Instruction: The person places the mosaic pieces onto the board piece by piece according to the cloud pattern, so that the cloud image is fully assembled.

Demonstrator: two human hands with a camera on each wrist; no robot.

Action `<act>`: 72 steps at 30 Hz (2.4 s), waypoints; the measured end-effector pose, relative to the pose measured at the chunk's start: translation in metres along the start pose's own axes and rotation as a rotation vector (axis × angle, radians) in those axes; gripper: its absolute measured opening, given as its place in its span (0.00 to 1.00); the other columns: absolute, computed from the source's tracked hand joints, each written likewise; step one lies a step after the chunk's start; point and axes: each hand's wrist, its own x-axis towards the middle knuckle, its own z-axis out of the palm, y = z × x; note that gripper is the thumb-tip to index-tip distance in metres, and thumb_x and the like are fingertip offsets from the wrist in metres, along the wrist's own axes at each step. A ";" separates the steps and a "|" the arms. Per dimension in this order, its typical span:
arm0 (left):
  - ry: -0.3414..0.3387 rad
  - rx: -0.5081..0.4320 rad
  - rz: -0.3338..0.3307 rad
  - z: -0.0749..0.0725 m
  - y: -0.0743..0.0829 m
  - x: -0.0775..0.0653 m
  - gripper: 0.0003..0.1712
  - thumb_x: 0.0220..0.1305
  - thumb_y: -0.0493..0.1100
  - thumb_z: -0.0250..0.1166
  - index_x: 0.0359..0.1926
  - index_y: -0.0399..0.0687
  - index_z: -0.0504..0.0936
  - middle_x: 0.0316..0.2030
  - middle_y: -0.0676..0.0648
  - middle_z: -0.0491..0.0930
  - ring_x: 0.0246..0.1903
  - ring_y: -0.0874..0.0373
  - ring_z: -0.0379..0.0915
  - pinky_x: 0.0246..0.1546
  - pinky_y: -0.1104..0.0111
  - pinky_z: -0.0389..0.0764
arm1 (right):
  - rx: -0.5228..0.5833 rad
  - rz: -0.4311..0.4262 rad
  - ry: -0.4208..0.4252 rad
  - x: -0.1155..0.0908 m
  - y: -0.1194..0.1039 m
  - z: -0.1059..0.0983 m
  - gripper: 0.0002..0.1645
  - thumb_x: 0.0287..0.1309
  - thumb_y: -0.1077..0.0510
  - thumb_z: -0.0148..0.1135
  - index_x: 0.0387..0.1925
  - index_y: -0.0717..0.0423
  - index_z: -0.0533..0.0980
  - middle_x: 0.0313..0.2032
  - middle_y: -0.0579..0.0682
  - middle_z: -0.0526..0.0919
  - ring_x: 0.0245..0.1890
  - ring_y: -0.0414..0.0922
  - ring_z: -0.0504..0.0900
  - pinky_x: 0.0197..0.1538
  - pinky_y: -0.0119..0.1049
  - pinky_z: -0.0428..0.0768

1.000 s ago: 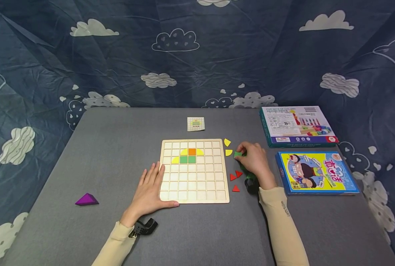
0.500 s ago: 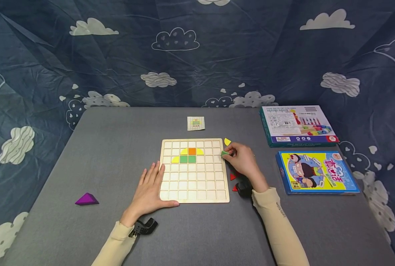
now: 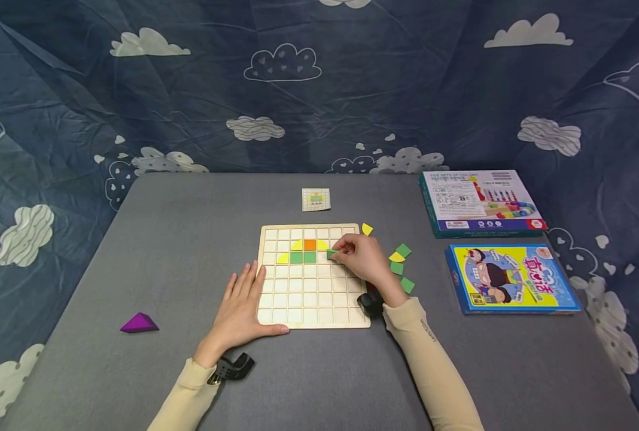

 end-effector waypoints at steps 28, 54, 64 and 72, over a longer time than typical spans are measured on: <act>-0.032 0.013 -0.023 0.000 0.000 0.001 0.77 0.36 0.85 0.57 0.74 0.39 0.43 0.73 0.39 0.41 0.72 0.49 0.30 0.68 0.56 0.32 | -0.086 0.049 -0.095 0.012 -0.013 0.011 0.02 0.55 0.61 0.67 0.31 0.56 0.81 0.26 0.46 0.79 0.26 0.44 0.72 0.31 0.38 0.70; 0.007 -0.002 -0.004 0.002 -0.001 -0.001 0.76 0.36 0.86 0.56 0.74 0.38 0.45 0.72 0.37 0.44 0.71 0.47 0.33 0.68 0.54 0.36 | -0.173 0.048 -0.057 0.012 -0.019 0.017 0.02 0.55 0.60 0.67 0.30 0.55 0.83 0.26 0.46 0.80 0.27 0.44 0.75 0.33 0.40 0.72; -0.006 -0.004 -0.005 0.001 -0.001 -0.001 0.76 0.36 0.85 0.57 0.74 0.38 0.44 0.72 0.38 0.41 0.72 0.48 0.31 0.68 0.55 0.34 | -0.198 0.045 -0.041 0.010 -0.019 0.018 0.03 0.54 0.59 0.68 0.28 0.55 0.83 0.24 0.45 0.79 0.25 0.43 0.74 0.31 0.39 0.71; 0.003 -0.013 0.002 0.001 0.000 -0.001 0.76 0.37 0.85 0.56 0.74 0.38 0.45 0.72 0.37 0.43 0.71 0.47 0.32 0.68 0.54 0.36 | -0.161 0.061 -0.061 0.009 -0.016 0.016 0.03 0.55 0.59 0.68 0.30 0.55 0.83 0.25 0.45 0.79 0.26 0.43 0.74 0.33 0.39 0.72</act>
